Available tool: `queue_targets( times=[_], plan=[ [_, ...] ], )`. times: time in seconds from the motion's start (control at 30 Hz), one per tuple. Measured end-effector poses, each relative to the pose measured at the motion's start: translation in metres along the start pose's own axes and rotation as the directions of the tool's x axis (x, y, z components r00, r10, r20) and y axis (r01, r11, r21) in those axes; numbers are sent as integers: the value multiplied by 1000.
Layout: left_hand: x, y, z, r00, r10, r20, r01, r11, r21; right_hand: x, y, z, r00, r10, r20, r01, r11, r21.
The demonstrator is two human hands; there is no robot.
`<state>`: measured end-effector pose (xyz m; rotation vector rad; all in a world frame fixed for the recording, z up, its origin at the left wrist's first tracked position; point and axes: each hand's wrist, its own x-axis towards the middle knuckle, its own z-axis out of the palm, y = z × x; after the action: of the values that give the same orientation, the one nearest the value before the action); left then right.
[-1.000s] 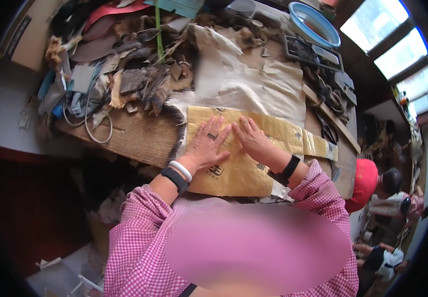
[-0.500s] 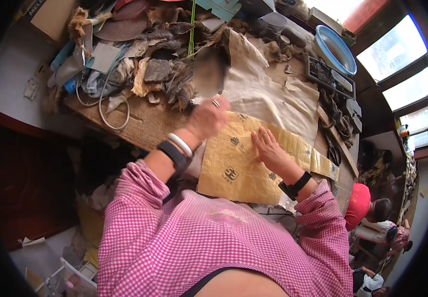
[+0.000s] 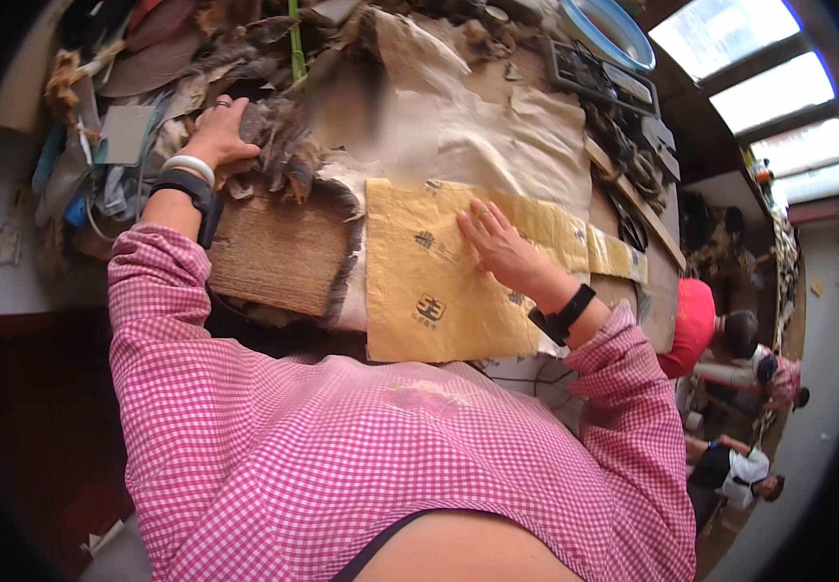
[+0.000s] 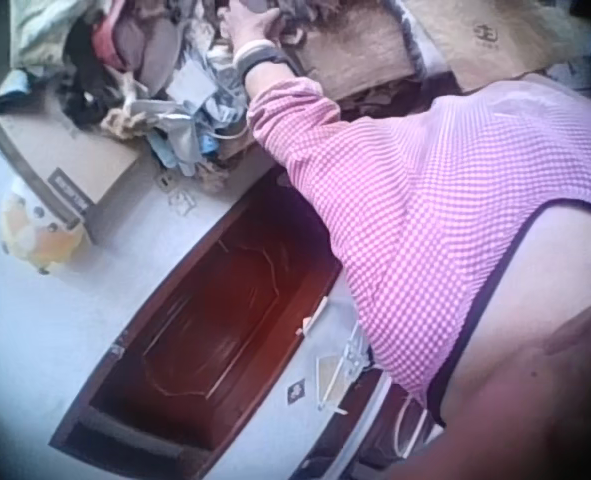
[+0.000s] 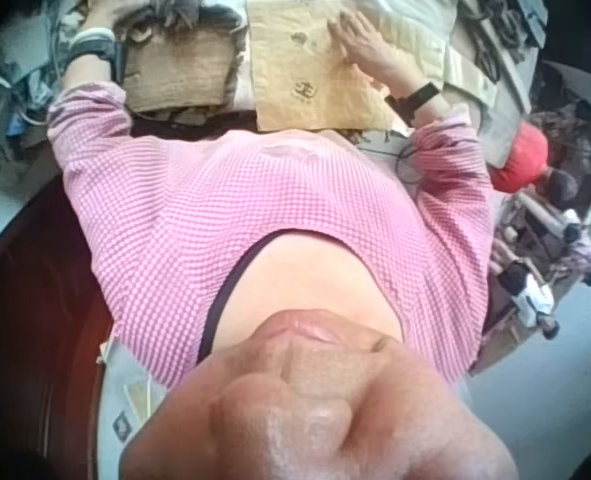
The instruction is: Inspecting, smoothing, and cutting leather pieces using patterns and hand tools.
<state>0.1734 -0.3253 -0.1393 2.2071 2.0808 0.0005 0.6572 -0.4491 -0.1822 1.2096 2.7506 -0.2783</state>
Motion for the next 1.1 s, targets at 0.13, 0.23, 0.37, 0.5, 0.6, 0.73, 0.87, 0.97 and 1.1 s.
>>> queue_targets(
  times=[0.13, 0.23, 0.37, 0.5, 0.6, 0.73, 0.87, 0.97, 1.1],
  plan=[
    [-4, 2, 2, 995, -70, -69, 63, 993, -101, 3, -10, -14, 999, 28, 28, -29, 999, 19],
    [-13, 13, -7, 991, -65, -117, 44, 984, -174, 0, -9, -13, 999, 44, 24, -45, 998, 41],
    [-22, 3, 1, 912, 9, -411, -133, 952, -274, 3, -8, -7, 1000, 30, 9, -30, 998, 52],
    [-50, 41, -25, 868, -32, -495, -194, 897, -398, -1, -12, -14, 997, 80, 16, -81, 996, 46],
    [-76, 97, -50, 817, 132, -562, -378, 858, -348, -1, -10, -12, 997, 80, 5, -80, 996, 40],
    [-99, 185, -44, 795, 356, -492, -579, 687, -439, 2, -3, -7, 997, 73, 26, -74, 996, 42],
    [-105, 257, 8, 805, 451, -385, -593, 616, -519, 1, -3, -8, 998, 28, -51, -26, 999, 33],
    [-102, 288, 46, 839, 420, -344, -542, 606, -582, 3, 4, -3, 999, 35, -21, -33, 998, 57],
    [-102, 295, 66, 882, 361, -302, -471, 691, -548, -6, -5, -30, 984, 171, -56, -155, 965, 212]
  ],
)
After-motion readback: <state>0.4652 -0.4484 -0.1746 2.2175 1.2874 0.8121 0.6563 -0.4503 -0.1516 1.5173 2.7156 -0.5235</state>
